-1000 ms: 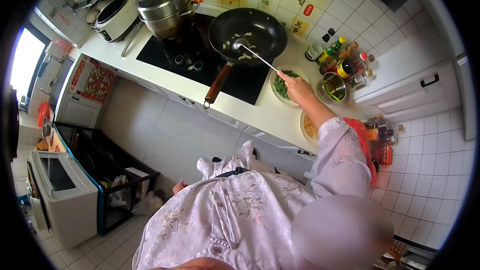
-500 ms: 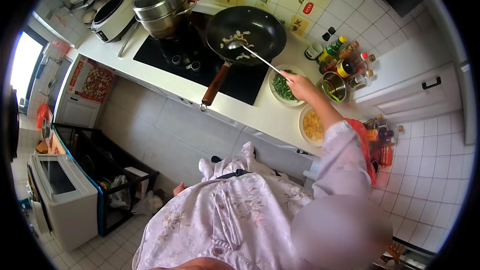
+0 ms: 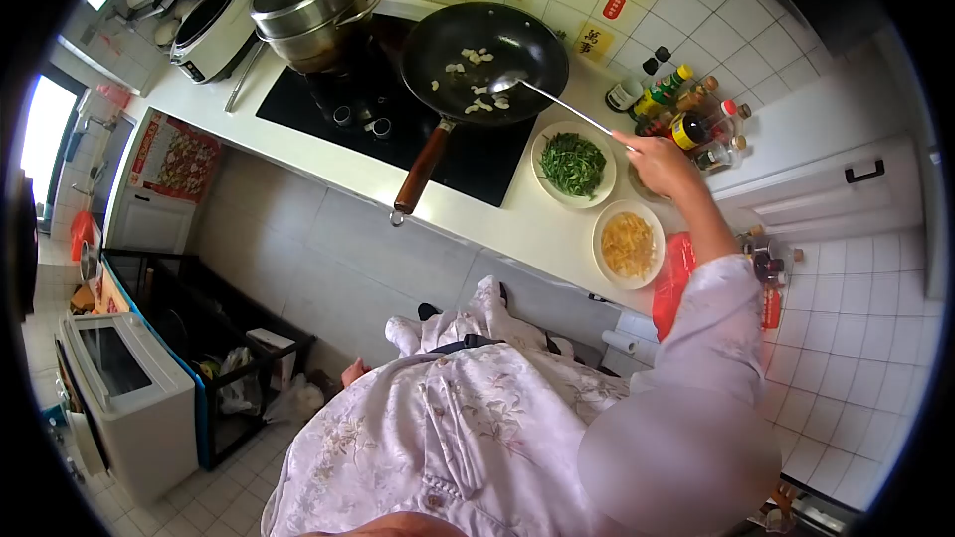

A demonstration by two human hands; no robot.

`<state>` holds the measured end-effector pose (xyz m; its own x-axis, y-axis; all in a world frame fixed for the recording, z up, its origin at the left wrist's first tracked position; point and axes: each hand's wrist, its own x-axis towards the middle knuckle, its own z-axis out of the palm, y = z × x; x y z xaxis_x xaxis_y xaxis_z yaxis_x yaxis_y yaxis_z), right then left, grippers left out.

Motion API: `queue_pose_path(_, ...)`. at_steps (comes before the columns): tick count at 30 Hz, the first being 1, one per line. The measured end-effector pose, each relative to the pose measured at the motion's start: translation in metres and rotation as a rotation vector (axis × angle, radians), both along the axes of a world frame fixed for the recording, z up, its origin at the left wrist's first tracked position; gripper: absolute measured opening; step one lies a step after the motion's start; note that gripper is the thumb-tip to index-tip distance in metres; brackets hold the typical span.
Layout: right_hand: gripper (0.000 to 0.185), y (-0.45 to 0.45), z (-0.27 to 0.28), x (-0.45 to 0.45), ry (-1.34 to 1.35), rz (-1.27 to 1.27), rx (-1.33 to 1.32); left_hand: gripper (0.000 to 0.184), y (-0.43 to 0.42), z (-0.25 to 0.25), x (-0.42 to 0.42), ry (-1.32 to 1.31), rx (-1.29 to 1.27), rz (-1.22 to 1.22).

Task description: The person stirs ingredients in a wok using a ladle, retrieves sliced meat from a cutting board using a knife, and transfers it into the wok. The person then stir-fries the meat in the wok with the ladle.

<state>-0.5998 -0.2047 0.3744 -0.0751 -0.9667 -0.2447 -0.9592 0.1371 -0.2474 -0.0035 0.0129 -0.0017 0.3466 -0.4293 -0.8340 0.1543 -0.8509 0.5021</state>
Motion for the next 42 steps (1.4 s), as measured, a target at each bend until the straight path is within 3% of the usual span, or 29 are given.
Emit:
queue_pose_path(2, 0.035, 0.010, 0.029, 0.004, 0.004, 0.022, -0.005, 0.026, 0.003, -0.007, 0.003, 0.002, -0.013, -0.046)
queue_pose_path(4, 0.034, 0.014, 0.045, 0.014, 0.093, -0.046, 0.163, 0.026, 0.001, -0.014, 0.005, 0.000, -0.028, -0.093)
queue_pose_path(8, 0.035, -0.010, -0.037, -0.004, -0.049, 0.033, -0.060, 0.025, -0.017, -0.018, 0.001, -0.090, -0.172, -0.359)
queue_pose_path(12, 0.036, -0.053, -0.057, 0.030, -0.189, -0.014, -0.172, 0.024, -0.049, 0.000, -0.011, -0.021, 0.021, -0.101)
queue_pose_path(14, 0.037, -0.062, -0.040, 0.058, -0.349, -0.429, 0.111, 0.032, -0.052, -0.001, -0.012, -0.061, -0.020, -0.014)
queue_pose_path(17, 0.038, -0.061, -0.080, 0.058, -0.366, -0.373, 0.008, 0.030, -0.048, 0.004, -0.005, -0.027, -0.047, -0.016)
queue_pose_path(20, 0.040, -0.031, -0.109, 0.019, -0.223, -0.075, -0.177, 0.026, -0.034, 0.013, -0.001, 0.028, -0.037, 0.017)
queue_pose_path(21, 0.041, -0.024, -0.083, 0.015, -0.167, -0.131, -0.058, 0.026, -0.023, 0.007, 0.003, 0.029, -0.033, 0.020)
queue_pose_path(22, 0.041, -0.016, -0.051, 0.011, -0.112, -0.191, 0.063, 0.027, -0.010, -0.006, 0.013, -0.038, -0.120, -0.175)
queue_pose_path(24, 0.037, 0.000, -0.029, -0.021, 0.010, 0.044, -0.123, 0.028, 0.007, -0.031, 0.027, -0.102, -0.212, -0.376)
queue_pose_path(27, 0.036, 0.008, 0.008, -0.019, 0.109, -0.019, -0.039, 0.030, 0.016, -0.063, 0.035, -0.010, -0.005, -0.109)
queue_pose_path(30, 0.037, -0.007, -0.030, -0.018, -0.002, 0.056, -0.085, 0.029, 0.008, -0.069, 0.033, -0.034, 0.016, -0.242)
queue_pose_path(32, 0.037, -0.030, -0.041, 0.011, -0.045, -0.102, -0.025, 0.028, -0.019, -0.030, 0.015, -0.066, 0.010, -0.311)
queue_pose_path(34, 0.036, -0.051, -0.062, 0.018, -0.119, -0.018, -0.148, 0.027, -0.044, -0.006, 0.002, -0.108, -0.003, -0.363)
queue_pose_path(36, 0.037, -0.075, -0.085, 0.028, -0.152, -0.028, -0.214, 0.025, -0.054, -0.006, -0.005, -0.041, -0.026, -0.023)
queue_pose_path(38, 0.037, -0.082, -0.098, 0.038, -0.184, -0.049, -0.272, 0.025, -0.057, -0.003, -0.009, -0.047, -0.022, -0.011)
queue_pose_path(40, 0.037, -0.086, -0.104, 0.048, -0.242, -0.154, -0.162, 0.025, -0.055, -0.001, -0.005, -0.057, -0.019, 0.007)
queue_pose_path(42, 0.037, -0.061, -0.114, 0.037, -0.247, -0.089, -0.175, 0.026, -0.045, 0.001, -0.001, 0.006, -0.046, -0.010)
